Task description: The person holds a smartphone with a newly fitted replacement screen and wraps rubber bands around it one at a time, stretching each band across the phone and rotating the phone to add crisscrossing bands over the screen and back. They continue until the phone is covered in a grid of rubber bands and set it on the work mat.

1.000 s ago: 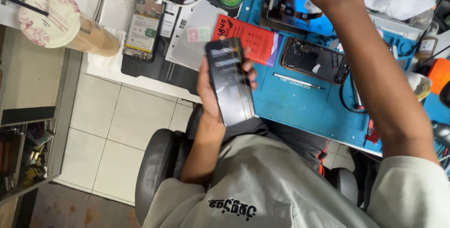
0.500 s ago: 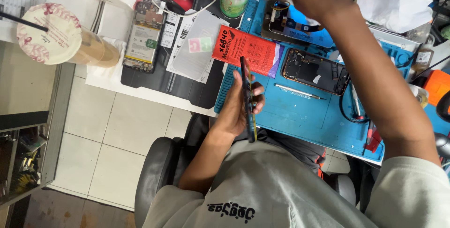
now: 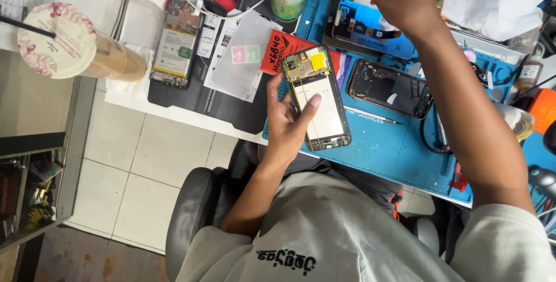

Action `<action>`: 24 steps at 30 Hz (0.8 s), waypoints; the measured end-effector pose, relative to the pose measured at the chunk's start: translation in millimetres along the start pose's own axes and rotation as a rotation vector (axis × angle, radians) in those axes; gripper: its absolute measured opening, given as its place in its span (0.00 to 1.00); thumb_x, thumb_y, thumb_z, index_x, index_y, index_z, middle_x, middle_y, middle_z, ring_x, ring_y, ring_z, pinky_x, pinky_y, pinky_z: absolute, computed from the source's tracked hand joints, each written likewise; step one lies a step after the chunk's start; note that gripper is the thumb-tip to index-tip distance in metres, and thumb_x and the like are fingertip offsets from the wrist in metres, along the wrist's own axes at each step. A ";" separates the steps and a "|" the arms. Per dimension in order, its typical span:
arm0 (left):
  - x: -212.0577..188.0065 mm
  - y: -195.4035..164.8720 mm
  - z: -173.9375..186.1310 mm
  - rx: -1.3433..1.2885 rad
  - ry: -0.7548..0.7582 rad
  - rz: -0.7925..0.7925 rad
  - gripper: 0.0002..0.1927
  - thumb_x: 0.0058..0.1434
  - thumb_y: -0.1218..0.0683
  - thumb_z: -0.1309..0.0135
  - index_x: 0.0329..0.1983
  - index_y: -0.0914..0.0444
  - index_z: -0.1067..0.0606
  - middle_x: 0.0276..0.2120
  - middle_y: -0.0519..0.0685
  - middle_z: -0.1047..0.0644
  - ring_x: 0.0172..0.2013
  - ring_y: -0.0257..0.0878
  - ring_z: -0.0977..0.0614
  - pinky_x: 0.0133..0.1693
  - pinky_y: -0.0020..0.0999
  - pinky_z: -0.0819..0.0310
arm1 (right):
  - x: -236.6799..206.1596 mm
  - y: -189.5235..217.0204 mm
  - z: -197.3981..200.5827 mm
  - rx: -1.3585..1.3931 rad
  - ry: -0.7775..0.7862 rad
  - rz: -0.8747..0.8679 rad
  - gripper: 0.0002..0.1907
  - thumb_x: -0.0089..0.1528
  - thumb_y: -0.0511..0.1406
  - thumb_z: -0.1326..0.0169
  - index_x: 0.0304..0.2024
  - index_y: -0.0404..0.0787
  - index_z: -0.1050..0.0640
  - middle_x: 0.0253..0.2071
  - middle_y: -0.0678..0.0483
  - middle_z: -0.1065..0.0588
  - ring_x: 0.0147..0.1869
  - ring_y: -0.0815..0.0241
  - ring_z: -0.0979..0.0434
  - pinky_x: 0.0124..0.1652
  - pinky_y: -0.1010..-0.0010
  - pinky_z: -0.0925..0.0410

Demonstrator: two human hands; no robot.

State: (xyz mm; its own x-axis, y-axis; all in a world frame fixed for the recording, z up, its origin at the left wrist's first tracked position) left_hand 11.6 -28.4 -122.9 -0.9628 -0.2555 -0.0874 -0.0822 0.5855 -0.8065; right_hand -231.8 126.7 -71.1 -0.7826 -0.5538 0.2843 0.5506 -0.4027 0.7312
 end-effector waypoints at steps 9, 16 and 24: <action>-16.6 -22.6 -21.1 0.249 0.147 -0.150 0.38 0.70 0.65 0.43 0.76 0.67 0.50 0.51 0.60 0.20 0.51 0.39 0.17 0.52 0.29 0.22 | -68.4 117.1 36.4 1.049 -0.125 -0.707 0.20 0.65 0.25 0.56 0.61 0.33 0.31 0.44 0.46 0.21 0.46 0.56 0.17 0.48 0.68 0.25; -25.9 -28.1 -34.9 0.371 0.173 -0.234 0.36 0.70 0.64 0.42 0.75 0.69 0.48 0.52 0.61 0.20 0.52 0.40 0.16 0.52 0.30 0.20 | -97.7 177.3 45.5 0.295 -0.115 -0.230 0.45 0.59 0.23 0.37 0.74 0.36 0.45 0.54 0.41 0.21 0.37 0.59 0.18 0.34 0.72 0.24; -37.0 -32.6 -42.3 0.423 0.204 -0.267 0.36 0.70 0.63 0.41 0.75 0.69 0.46 0.53 0.61 0.19 0.51 0.40 0.16 0.53 0.30 0.20 | -105.6 163.0 32.6 0.179 0.088 -0.058 0.67 0.49 0.26 0.28 0.74 0.46 0.63 0.55 0.39 0.24 0.53 0.55 0.18 0.29 0.75 0.29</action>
State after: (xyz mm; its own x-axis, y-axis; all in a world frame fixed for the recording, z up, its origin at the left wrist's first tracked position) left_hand 39.1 -5.5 -68.6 -0.9566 -0.1735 0.2343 -0.2607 0.1493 -0.9538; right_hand -68.9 143.4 38.3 -0.7789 -0.5979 0.1893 0.4389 -0.3041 0.8455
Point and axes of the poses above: each hand's wrist, its own x-axis towards the middle knuckle, its own z-axis out of the back of the hand, y = z × x, the point moved 2 cm from there along x, towards the middle knuckle
